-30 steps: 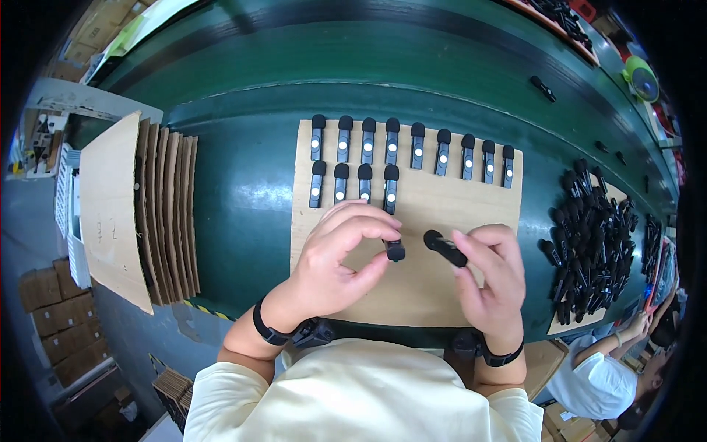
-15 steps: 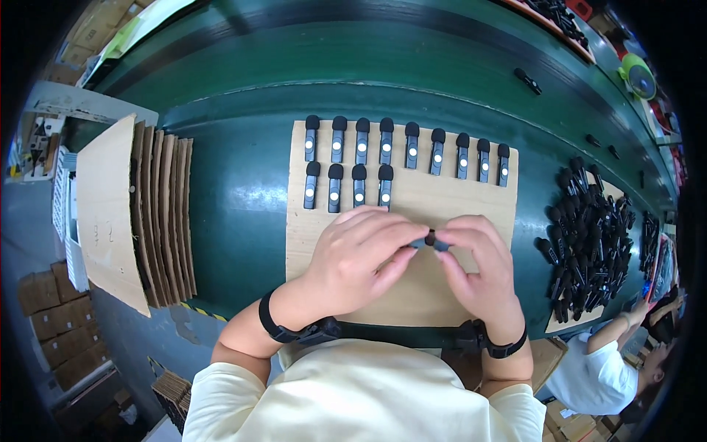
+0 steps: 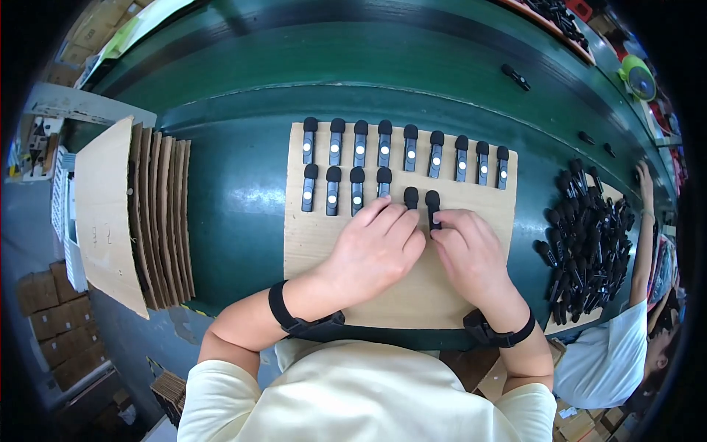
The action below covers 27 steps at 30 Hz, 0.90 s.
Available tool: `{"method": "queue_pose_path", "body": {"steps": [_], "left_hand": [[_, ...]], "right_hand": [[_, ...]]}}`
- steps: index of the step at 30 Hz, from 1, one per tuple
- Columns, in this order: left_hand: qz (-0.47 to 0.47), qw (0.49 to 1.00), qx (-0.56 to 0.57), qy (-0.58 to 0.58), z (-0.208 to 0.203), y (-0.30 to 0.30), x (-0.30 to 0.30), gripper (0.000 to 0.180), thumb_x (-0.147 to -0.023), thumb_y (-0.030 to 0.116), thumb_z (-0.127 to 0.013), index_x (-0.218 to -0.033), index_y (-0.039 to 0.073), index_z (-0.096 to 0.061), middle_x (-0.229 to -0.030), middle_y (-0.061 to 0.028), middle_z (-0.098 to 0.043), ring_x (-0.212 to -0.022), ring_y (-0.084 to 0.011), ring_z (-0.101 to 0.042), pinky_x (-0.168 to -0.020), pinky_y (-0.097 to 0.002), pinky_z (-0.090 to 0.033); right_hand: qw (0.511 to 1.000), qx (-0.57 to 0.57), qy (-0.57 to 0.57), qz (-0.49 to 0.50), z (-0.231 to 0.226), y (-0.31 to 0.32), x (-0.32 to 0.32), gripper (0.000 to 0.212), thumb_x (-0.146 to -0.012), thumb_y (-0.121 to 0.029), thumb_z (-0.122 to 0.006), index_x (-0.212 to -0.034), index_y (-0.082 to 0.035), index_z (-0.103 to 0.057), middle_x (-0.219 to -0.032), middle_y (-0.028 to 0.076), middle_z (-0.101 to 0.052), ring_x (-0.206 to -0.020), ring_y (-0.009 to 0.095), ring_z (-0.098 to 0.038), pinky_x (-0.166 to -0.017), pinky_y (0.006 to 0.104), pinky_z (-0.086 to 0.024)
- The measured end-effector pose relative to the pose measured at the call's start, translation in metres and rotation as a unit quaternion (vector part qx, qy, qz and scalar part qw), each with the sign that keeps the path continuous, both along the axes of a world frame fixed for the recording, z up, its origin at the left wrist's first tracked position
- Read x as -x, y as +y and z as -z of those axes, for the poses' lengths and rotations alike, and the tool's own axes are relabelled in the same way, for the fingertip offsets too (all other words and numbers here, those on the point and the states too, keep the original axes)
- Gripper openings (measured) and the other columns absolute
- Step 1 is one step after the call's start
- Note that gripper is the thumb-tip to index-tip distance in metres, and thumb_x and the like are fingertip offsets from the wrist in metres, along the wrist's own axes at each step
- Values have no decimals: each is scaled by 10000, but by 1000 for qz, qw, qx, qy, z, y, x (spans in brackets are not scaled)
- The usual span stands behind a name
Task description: The person picks up a microphone and a receiver, presses them together, and places the assembled unit onto a cardboard sheet. After filling the sheet, the person sets it aside and takes a new cardboard sheet from a stack to repeat the process.
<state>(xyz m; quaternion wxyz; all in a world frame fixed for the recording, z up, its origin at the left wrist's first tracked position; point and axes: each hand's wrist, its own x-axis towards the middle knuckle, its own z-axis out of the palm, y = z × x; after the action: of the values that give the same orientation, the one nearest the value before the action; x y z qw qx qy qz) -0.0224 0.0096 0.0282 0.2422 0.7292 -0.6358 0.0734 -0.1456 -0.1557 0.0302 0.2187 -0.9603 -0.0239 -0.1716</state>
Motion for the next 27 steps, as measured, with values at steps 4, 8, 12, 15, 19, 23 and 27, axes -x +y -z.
{"method": "queue_pose_path", "body": {"steps": [4,8,12,15,19,23,27], "left_hand": [[10,1000,-20,4,3,0,0,198,-738,103,-611,-924,39,-636,-1073,-120,-620,-1039,-261,-592,-984,-446,-464],[-7,999,-38,4,4,-3,1,212,-738,101,-611,-939,41,-636,-1069,-119,-608,-1052,-263,-579,-1002,-455,-445],[-36,999,-17,2,8,-7,0,228,-738,99,-611,-958,46,-636,-1080,-118,-598,-1058,-269,-571,-1011,-464,-429],[-45,999,-9,7,8,-9,-2,243,-740,100,-608,-976,47,-633,-1086,-117,-597,-1054,-279,-571,-1013,-467,-420],[-48,999,4,9,12,-11,-3,224,-737,97,-623,-957,57,-637,-1096,-113,-594,-1058,-275,-570,-1015,-475,-414],[-36,998,10,44,10,-8,-4,189,-735,58,-663,-922,75,-644,-1086,-97,-600,-1051,-270,-576,-1016,-482,-409],[-6,987,53,151,2,-4,-5,180,-726,2,-699,-872,93,-647,-1012,-64,-638,-992,-240,-610,-1025,-487,-403]], "right_hand": [[999,13,32,-4,3,2,0,284,-715,-7,-736,-969,-46,-614,-1085,119,-614,-936,314,-612,-776,400,-521],[999,15,39,4,6,1,-4,251,-738,-28,-709,-975,-55,-632,-1105,106,-607,-945,296,-611,-787,390,-526],[999,26,30,13,9,-3,-9,252,-750,-28,-661,-998,-70,-639,-1123,89,-605,-933,270,-618,-782,371,-539],[999,28,25,18,11,-4,-10,258,-753,-27,-654,-1007,-74,-640,-1125,84,-607,-931,262,-620,-780,364,-542],[999,28,21,27,9,-4,-10,274,-752,-37,-679,-1021,-78,-642,-1135,80,-609,-923,262,-623,-781,370,-541],[998,-35,30,36,-13,-10,-13,319,-722,-14,-744,-1020,-65,-642,-1107,102,-615,-928,299,-624,-794,385,-534],[998,16,27,59,-37,-54,-26,343,-723,-12,-751,-1041,-51,-629,-1100,116,-614,-917,292,-631,-800,371,-533]]}}
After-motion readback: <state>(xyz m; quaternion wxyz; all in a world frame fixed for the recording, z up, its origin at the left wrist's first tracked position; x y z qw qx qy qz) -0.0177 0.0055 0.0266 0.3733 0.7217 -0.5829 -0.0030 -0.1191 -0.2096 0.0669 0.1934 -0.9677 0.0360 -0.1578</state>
